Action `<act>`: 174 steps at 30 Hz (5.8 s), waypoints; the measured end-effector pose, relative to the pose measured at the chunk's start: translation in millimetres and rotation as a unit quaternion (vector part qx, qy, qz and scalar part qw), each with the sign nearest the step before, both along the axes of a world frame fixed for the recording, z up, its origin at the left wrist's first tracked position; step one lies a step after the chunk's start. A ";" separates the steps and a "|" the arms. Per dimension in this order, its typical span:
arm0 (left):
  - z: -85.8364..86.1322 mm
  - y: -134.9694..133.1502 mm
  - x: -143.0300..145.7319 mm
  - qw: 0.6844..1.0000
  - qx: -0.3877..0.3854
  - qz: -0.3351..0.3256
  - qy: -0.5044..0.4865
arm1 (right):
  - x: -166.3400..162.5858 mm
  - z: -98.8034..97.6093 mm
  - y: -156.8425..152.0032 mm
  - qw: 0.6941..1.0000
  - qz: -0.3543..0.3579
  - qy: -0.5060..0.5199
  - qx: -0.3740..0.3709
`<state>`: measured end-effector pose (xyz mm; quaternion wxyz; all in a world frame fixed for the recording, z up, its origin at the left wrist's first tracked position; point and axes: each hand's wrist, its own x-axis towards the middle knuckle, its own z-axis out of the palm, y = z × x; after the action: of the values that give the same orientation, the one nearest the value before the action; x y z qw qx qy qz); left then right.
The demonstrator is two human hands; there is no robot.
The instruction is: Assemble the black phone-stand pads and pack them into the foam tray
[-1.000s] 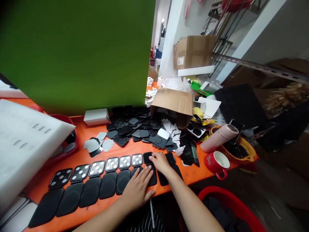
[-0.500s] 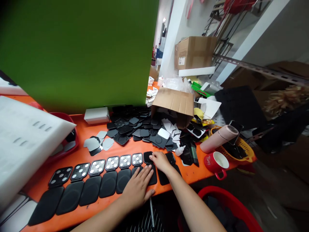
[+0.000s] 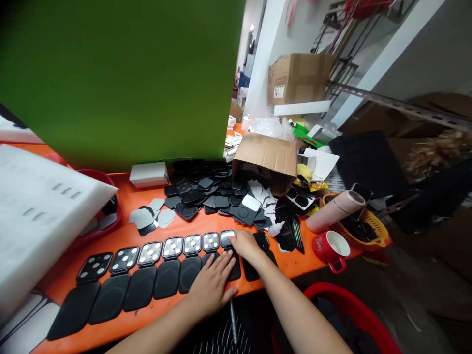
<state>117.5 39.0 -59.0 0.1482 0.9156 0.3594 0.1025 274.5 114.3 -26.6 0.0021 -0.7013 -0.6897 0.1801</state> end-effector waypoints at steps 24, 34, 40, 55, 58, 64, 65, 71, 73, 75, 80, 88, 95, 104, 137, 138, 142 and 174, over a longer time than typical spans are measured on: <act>2.4 0.0 0.5 1.000 -0.004 0.005 0.001 | -12.0 5.3 -0.8 0.971 0.112 -0.184 0.103; 0.5 0.1 -0.3 1.000 0.023 0.004 0.003 | 1.3 11.9 -26.0 0.974 0.195 -0.067 0.090; 4.1 1.1 0.3 1.000 -0.001 -0.006 0.002 | -4.0 -6.4 -35.1 0.972 0.233 -0.014 0.033; 4.2 -0.3 1.2 1.000 -0.024 -0.004 -0.018 | 21.0 -23.7 -101.9 0.988 0.045 -0.017 0.149; 16.5 -0.8 -2.6 0.999 -0.032 -0.005 -0.033 | 15.5 -37.1 -96.9 0.989 0.048 -0.007 0.136; 54.7 50.1 -80.1 0.974 -0.017 0.224 -0.037 | 7.9 -55.2 -90.2 0.978 -0.018 0.054 0.199; 57.5 64.2 -100.9 0.960 -0.014 0.280 -0.027 | 7.4 -54.3 -91.1 0.973 -0.027 0.064 0.219; 48.1 126.4 -176.4 0.893 -0.045 0.447 0.024 | -11.7 -26.1 -89.8 0.956 0.001 0.116 0.269; 45.1 133.4 -178.6 0.890 -0.064 0.451 0.024 | -21.3 -17.0 -86.8 0.953 0.015 0.125 0.274; 46.1 136.5 -179.8 0.887 -0.080 0.454 0.014 | -29.1 -10.5 -84.8 0.950 0.019 0.134 0.282; 59.6 131.2 -189.6 0.871 -0.101 0.475 -0.071 | -44.0 3.3 -82.5 0.936 0.012 0.194 0.294; 44.5 39.4 -115.1 0.861 -0.265 0.325 -0.287 | -93.4 8.7 -66.5 0.878 -0.057 0.476 0.006; 33.8 7.9 -79.8 0.860 -0.293 0.262 -0.327 | -57.0 15.2 -52.2 0.901 -0.010 0.433 -0.034; 15.0 -3.7 -49.8 0.998 -0.037 0.055 -0.016 | -37.0 -2.9 -1.8 0.973 0.034 0.220 0.060; 4.0 -4.1 -54.6 0.997 -0.017 0.065 -0.044 | -49.3 -4.6 7.0 0.997 0.025 0.074 0.015; 4.2 -4.0 -54.6 0.997 -0.018 0.065 -0.043 | -49.7 -4.4 8.2 0.997 0.025 0.070 0.010; 4.0 -3.9 -54.5 0.997 -0.014 0.067 -0.043 | -51.8 -3.5 11.4 0.998 0.023 0.053 -0.008; 3.9 -5.1 -55.0 0.996 -0.016 0.068 -0.054 | -58.3 -5.6 -3.3 0.999 -0.012 0.027 0.013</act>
<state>62.5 33.9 -55.1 0.1748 0.8796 0.4140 0.1564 216.2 111.0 -32.2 0.0325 -0.7044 -0.6832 0.1898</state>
